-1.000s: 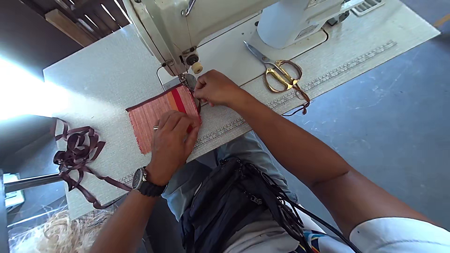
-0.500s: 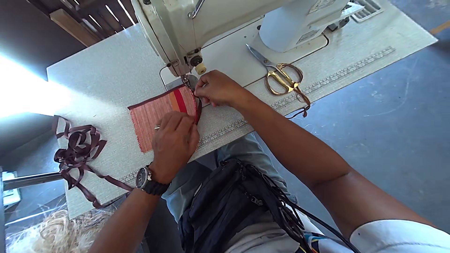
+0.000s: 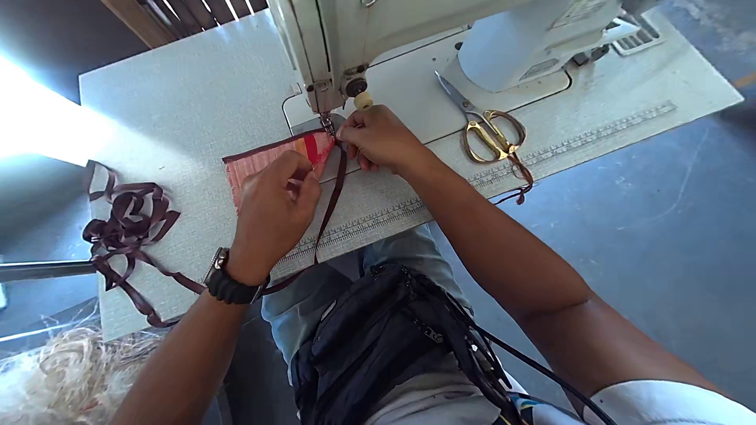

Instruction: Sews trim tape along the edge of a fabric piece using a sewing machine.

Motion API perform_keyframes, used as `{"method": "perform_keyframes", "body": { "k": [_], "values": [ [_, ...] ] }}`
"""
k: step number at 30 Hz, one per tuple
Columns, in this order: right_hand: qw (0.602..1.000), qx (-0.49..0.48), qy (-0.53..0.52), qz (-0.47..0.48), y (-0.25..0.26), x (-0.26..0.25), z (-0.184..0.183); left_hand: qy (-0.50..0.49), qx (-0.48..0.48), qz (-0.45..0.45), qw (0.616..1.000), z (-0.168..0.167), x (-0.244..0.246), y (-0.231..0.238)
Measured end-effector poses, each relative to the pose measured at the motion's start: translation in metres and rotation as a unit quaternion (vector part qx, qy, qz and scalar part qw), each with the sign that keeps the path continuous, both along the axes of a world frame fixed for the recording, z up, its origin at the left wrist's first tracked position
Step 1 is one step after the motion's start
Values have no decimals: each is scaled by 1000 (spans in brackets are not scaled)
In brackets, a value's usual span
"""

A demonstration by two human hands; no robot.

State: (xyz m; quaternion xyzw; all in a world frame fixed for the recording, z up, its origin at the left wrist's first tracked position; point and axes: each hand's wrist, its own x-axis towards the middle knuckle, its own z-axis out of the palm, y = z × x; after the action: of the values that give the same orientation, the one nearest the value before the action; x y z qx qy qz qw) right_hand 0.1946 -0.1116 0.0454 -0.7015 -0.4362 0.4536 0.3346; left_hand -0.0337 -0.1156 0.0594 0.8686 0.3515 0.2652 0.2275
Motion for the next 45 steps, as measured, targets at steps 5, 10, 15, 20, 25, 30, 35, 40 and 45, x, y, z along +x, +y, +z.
{"method": "perform_keyframes", "body": {
  "k": [5, 10, 15, 20, 25, 30, 35, 40, 45],
  "values": [
    [1000, 0, 5, 1, -1, -5, -3, -10, -29, -12, 999, 1, -2, 1],
    [995, -30, 98, -16, -2, -7, -3, -3, -36, -18, 999, 2, -3, 4],
    [984, -68, 162, -27, -3, -6, 0, 4, -37, -38, 999, -1, -6, 9],
    [984, -71, 163, -21, -4, -4, -1, 34, 0, -76, 997, -11, -6, 12],
    [988, -79, 133, -10, -2, -5, -1, 42, 26, -126, 991, -21, -4, 15],
    [996, -65, 54, 3, -4, -2, 0, 40, 25, -144, 988, -24, -5, 18],
    [998, -61, 12, 18, -5, -2, 0, 36, 15, -143, 989, -29, -6, 19],
    [997, -56, -46, 31, -8, -6, 3, 50, 52, -180, 981, -34, -4, 21],
    [996, -47, -66, 24, -13, -8, 6, 71, 65, -192, 977, -35, -2, 23]
  ]
}}
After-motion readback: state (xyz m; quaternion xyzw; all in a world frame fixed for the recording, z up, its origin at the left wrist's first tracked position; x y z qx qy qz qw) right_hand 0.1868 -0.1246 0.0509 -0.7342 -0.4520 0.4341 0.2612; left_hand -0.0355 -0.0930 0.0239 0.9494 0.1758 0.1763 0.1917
